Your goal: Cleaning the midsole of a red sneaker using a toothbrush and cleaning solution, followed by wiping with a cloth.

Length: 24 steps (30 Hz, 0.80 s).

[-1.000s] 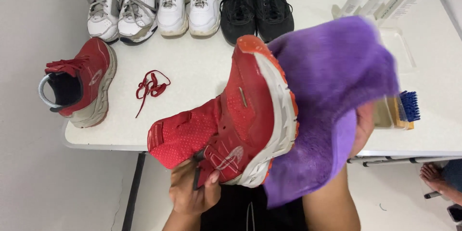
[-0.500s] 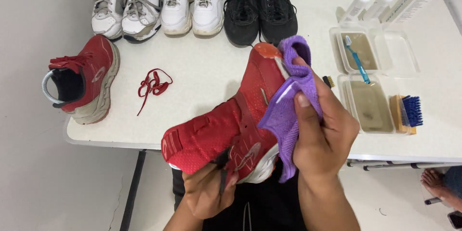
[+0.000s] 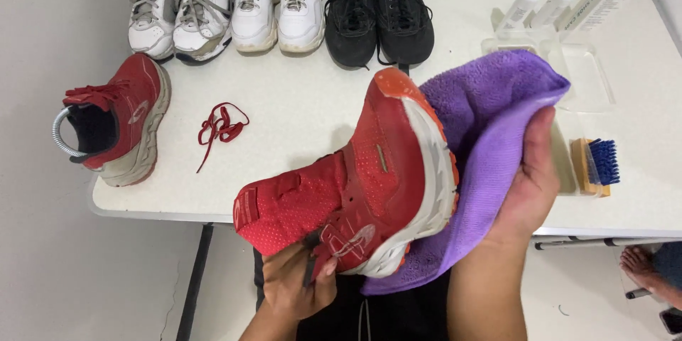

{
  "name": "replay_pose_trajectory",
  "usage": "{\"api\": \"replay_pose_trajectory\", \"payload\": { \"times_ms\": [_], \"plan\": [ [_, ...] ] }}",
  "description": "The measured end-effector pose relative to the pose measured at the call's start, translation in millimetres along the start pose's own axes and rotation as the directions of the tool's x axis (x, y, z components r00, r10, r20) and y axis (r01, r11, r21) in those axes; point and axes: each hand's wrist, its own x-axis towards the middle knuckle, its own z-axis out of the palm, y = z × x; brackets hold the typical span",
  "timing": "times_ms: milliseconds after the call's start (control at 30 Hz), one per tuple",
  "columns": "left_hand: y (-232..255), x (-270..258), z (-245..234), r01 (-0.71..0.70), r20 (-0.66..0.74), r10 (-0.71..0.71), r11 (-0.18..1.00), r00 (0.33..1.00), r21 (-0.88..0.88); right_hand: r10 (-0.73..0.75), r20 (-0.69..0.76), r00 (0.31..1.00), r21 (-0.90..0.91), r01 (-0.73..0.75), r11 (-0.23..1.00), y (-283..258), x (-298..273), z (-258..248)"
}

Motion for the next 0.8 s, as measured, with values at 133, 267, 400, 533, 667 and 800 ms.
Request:
{"api": "replay_pose_trajectory", "payload": {
  "times_ms": [133,267,400,533,667,800],
  "plan": [
    [1,3,-3,0.029,-0.002,-0.029,0.999,1.000,-0.039,0.000,-0.051,0.999,0.000,0.000,1.000,-6,0,-13],
    [0,5,-5,0.020,-0.009,-0.021,0.999,1.000,-0.034,-0.205,0.077,0.976,-0.073,0.210,0.975,-17,4,-46],
    [-2,6,-6,-0.014,-0.026,0.014,1.000,1.000,0.009,-0.495,0.552,0.671,-0.795,0.602,-0.071,-52,22,-153],
    [-5,20,-5,-0.126,-0.072,0.125,0.992,0.990,-0.018,-0.146,0.679,0.719,-0.716,0.693,0.082,-44,29,-71],
    [-6,12,-4,-0.244,-0.042,0.244,0.970,0.969,0.000,0.313,0.768,0.559,-0.640,0.697,0.324,-31,19,38],
    [-3,25,-2,-0.320,-0.076,0.313,0.941,0.947,-0.111,0.447,0.703,0.553,-0.704,0.629,0.330,-25,16,77]
  ]
}}
